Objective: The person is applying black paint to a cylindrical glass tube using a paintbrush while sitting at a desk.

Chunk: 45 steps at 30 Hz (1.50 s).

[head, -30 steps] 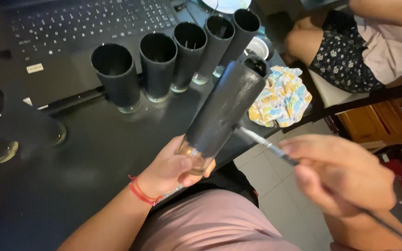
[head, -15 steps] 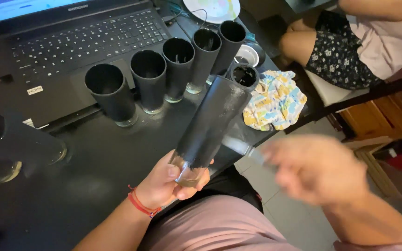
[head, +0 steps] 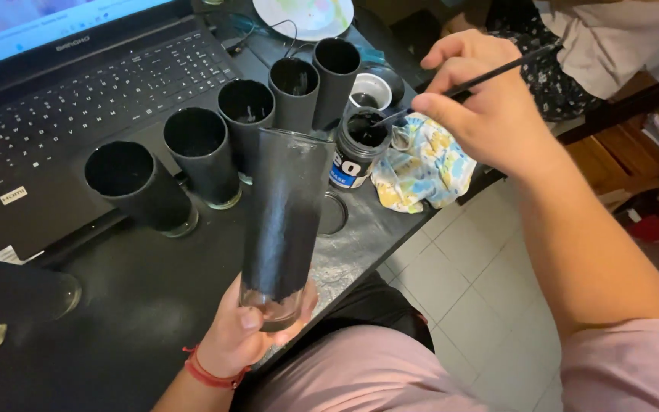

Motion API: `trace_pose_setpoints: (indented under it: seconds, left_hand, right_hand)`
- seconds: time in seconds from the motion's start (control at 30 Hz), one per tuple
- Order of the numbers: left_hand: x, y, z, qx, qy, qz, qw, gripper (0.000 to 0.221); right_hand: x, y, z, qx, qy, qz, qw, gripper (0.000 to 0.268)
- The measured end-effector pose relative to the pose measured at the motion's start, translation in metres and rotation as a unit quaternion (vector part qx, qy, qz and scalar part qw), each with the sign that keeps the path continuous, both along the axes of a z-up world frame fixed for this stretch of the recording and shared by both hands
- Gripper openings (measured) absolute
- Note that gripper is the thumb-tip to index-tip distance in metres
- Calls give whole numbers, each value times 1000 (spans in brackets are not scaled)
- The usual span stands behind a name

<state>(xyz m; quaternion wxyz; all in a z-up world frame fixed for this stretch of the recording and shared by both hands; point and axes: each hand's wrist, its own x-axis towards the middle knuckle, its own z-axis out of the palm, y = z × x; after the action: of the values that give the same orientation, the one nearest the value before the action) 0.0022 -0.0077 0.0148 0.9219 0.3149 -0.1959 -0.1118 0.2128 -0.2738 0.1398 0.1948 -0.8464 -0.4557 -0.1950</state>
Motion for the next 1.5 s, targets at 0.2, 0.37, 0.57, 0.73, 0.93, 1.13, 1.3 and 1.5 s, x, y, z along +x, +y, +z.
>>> trace_pose_setpoints:
  seconds: [0.2,0.37,0.57,0.73,0.93,1.13,1.3,1.5]
  left_hand:
    - [1,2,-14,-18,28,-59,998,84]
    - [2,3,-13,-3,18,-54,998,82]
    - [3,4,-7,-2,38,-44,998,90]
    - [6,5,8,106,17,-26,994,74]
    - [7,6,10,117,11,-30,993,78]
    - [7,7,10,123,16,-33,992,76]
    - [6,6,5,106,14,-26,994,77]
    - [5,5,0,78,11,-29,996,74]
  right_hand:
    - [-2,21,-11,-23,111,-69,991,26]
    - [-7,40,-9,-34,217,-146,965,27]
    - [15,42,-29,-103,61,-51,992,35]
    - [15,52,-20,-167,136,-69,974,57]
    - [15,56,-20,-200,140,-60,968,67]
    - [5,60,5,-109,274,-149,944,68]
    - [21,21,3,-16,254,-173,951,41]
    - [26,-8,-10,80,230,-94,965,44]
